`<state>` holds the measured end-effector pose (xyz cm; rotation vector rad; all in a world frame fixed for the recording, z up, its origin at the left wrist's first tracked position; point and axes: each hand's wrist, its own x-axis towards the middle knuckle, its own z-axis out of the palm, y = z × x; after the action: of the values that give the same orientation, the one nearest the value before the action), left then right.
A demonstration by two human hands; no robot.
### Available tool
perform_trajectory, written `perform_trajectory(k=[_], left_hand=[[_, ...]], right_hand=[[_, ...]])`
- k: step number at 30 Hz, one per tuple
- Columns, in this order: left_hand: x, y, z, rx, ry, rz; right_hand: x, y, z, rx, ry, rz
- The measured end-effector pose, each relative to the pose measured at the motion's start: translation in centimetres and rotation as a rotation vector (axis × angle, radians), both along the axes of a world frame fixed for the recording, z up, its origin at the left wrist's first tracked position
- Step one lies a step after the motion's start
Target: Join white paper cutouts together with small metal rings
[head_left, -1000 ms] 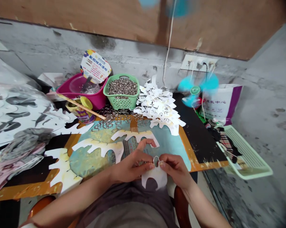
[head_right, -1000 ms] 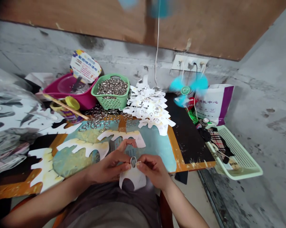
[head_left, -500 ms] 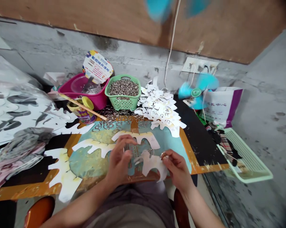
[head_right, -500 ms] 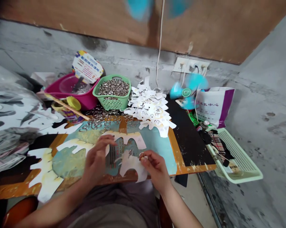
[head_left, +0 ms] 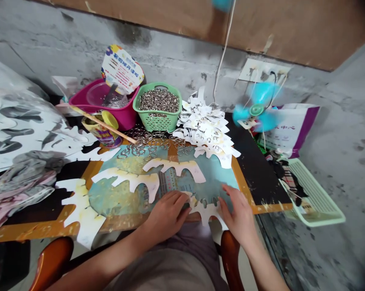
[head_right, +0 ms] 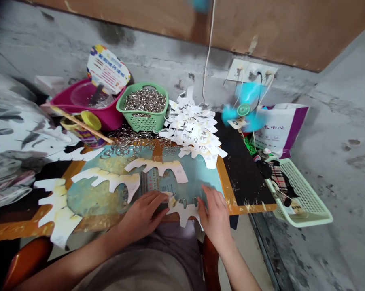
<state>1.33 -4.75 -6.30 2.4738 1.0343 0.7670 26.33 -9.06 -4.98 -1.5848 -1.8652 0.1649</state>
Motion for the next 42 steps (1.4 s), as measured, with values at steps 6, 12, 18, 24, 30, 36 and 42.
perform_trajectory(k=[6,12,18,24,30,36,42], left_hand=[[0.0,0.3,1.4,-0.018,0.023,-0.021],[-0.1,1.4,2.5,0.010,0.129,-0.033],[-0.4,4.6,5.7,0.164,0.156,-0.397],[1.6,9.0,4.4,0.074,0.161,-0.773],[2.8,9.6,3.2,0.011,0.157,-0.884],[2.0,9.4,3.6,0.032,0.270,-0.861],[0.8,9.2,3.8,-0.122,0.322,-0.810]], right_hand=[[-2.2,-0.7,-0.5,0.004,0.040,0.245],[-3.2,-0.5,-1.5,-0.011,0.047,0.267],[-3.2,-0.6,-2.2,-0.032,0.071,0.297],[-3.6,-0.9,-2.6,-0.087,0.126,0.258],[-3.8,-0.8,-2.9,-0.072,0.176,0.226],[-4.0,-0.8,-2.8,-0.052,0.124,0.210],[-4.3,-0.6,-2.0,-0.080,0.029,0.249]])
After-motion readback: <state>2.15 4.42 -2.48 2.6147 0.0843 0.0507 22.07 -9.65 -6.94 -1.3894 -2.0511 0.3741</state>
